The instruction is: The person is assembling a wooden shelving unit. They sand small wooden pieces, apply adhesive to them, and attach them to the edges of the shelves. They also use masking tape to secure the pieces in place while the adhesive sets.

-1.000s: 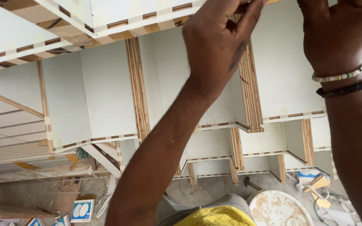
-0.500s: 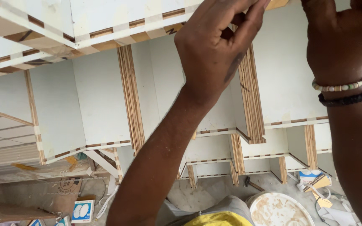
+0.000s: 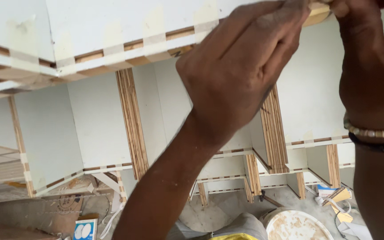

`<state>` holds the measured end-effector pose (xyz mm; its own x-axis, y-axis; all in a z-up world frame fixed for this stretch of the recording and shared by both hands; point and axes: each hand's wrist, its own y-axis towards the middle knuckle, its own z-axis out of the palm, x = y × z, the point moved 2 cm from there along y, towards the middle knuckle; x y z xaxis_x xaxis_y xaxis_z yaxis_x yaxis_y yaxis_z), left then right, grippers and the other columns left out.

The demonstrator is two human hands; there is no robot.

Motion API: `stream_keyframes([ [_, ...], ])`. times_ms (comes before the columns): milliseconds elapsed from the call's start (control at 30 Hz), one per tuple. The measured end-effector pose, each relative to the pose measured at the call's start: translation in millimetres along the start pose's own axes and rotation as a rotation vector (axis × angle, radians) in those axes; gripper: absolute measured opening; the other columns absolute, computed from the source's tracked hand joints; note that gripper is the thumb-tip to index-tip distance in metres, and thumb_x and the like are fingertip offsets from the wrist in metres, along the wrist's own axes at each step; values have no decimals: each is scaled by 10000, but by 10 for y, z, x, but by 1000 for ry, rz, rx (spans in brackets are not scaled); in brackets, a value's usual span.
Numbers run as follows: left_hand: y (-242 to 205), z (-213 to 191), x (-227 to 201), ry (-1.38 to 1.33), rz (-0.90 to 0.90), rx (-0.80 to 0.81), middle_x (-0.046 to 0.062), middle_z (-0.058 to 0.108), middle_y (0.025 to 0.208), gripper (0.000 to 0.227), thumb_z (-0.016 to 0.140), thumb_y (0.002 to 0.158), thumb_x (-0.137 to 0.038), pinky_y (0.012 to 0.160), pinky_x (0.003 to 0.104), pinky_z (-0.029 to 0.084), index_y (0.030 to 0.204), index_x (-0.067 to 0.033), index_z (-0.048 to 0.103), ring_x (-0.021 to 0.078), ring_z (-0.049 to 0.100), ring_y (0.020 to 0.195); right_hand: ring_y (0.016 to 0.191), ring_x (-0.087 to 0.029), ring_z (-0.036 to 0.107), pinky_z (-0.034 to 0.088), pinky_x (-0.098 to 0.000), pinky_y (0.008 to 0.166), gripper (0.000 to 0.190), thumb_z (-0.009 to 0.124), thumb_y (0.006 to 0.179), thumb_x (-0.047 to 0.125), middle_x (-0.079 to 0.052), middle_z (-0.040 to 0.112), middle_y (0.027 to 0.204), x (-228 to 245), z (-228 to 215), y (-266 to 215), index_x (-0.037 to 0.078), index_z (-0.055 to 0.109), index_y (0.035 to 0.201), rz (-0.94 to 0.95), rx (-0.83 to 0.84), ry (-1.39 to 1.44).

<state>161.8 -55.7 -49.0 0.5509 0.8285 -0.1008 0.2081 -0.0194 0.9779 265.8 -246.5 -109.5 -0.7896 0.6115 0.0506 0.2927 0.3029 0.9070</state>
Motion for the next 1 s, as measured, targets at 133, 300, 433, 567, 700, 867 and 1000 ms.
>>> stream_keyframes([
  [133,-13,-10,-15,23,-43,55,-82,722,1089,228,801,1030,-184,683,152,585,1224,-188,681,-16,718,872,687,-134,554,414,-250,596,163,641,1132,111,-64,639,828,82,-39,50,59,741,1250,-13,-13,56],
  [300,66,-32,-79,35,-70,71,-80,699,1017,150,810,1064,-172,658,184,549,1134,-160,678,4,694,823,758,-163,596,457,-273,657,114,701,1108,105,-79,659,881,169,-130,187,37,723,1197,-18,-38,86],
  [433,115,-102,-182,71,-83,71,-84,702,991,128,801,1075,-165,640,200,536,1104,-162,676,13,683,783,814,-186,631,492,-292,706,112,750,1089,100,-92,676,923,253,-238,284,19,709,1155,-48,-85,124],
  [567,138,-98,-220,81,-57,35,-51,718,978,136,815,1022,-145,595,213,527,1094,-131,700,40,682,742,870,-209,665,526,-310,755,146,798,1069,94,-104,692,966,293,-321,425,2,694,1112,-108,-144,165],
  [700,311,-123,-320,66,-76,40,-4,748,1028,129,816,1017,-118,568,191,525,1083,-103,706,54,717,773,926,-232,699,561,-329,804,198,847,1050,89,-117,708,1008,373,-427,609,-16,680,1070,-125,-226,192],
  [867,469,-202,-421,73,-124,41,28,736,966,129,827,970,-100,575,232,532,1031,-85,714,113,715,792,1017,-200,685,559,-294,903,178,809,1052,139,-85,735,1091,489,-456,590,23,674,1065,71,-201,262],
  [1000,539,-225,-471,53,-169,16,35,724,910,141,835,955,-68,610,275,526,954,-69,694,142,701,767,1009,-243,617,426,-382,956,225,912,975,144,-40,746,985,548,-543,650,59,703,975,87,-193,139],
])
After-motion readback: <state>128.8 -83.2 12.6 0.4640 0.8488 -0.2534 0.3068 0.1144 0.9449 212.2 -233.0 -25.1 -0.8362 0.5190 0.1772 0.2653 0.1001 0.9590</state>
